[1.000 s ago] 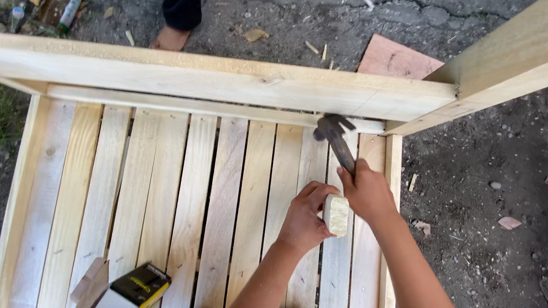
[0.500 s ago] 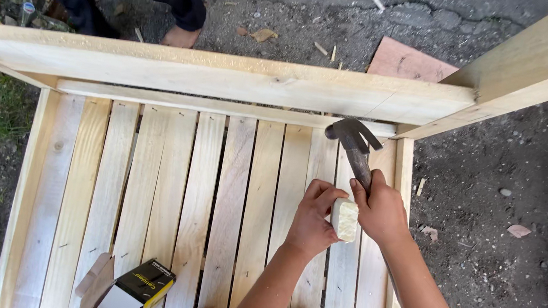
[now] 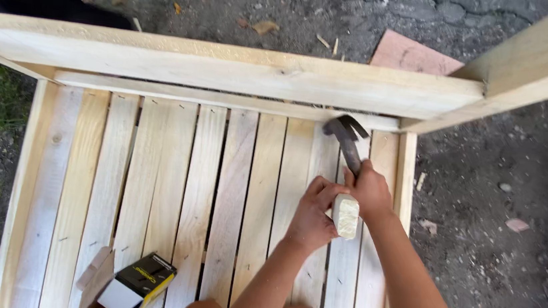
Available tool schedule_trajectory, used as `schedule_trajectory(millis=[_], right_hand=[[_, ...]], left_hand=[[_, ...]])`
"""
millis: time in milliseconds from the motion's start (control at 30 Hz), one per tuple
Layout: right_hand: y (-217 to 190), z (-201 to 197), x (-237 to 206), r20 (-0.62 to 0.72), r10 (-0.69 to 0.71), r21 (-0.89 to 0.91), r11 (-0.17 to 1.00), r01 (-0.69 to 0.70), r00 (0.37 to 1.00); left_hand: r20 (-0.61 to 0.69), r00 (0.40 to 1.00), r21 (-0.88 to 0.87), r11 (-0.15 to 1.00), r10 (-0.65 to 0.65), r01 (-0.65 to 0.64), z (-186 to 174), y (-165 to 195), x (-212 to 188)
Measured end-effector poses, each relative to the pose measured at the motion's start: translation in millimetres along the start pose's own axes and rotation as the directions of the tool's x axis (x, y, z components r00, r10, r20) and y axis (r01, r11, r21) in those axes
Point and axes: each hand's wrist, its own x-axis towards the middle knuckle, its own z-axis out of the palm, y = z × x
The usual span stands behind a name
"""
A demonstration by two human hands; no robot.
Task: The person sits on a slatted wooden frame under construction and hammers nails into the wooden slats using a claw hammer, holding a small wood block as a helper piece. They reposition the block and hammer along different slats, driving nails to fasten the slats to the frame.
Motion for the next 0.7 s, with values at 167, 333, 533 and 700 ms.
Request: schedule_trajectory(millis=[167,333,533,700], right_hand=[[17.3,3.3,21.4,0.063,0.106,0.097,0.989,-0.112,0.992],[60.4,28.3,-35.3,-0.165,0.252,0.149,0.962,-0.229,0.954],[64.5,50.6,-53.9,-0.138,0.376,0.227,0.912,-0.340,0.916],[51.7,46.1,-51.9,-0.248,0.341,0.082,0.940,-0.331,0.907]], left_hand=[[0.000,0.999,0.021,0.999,-0.045,0.045,-4.6,11.4,-0.9],[-0.191,0.981,0.075,0.997,0.035,-0.021,10.7,38.4,2.5],[-0.240,0.920,0.131,0.949,0.311,-0.287,33.3,59.9,-39.0],[-0.251,0.851,0.087,0.886,0.461,-0.455,2.1,37.9,-66.7]])
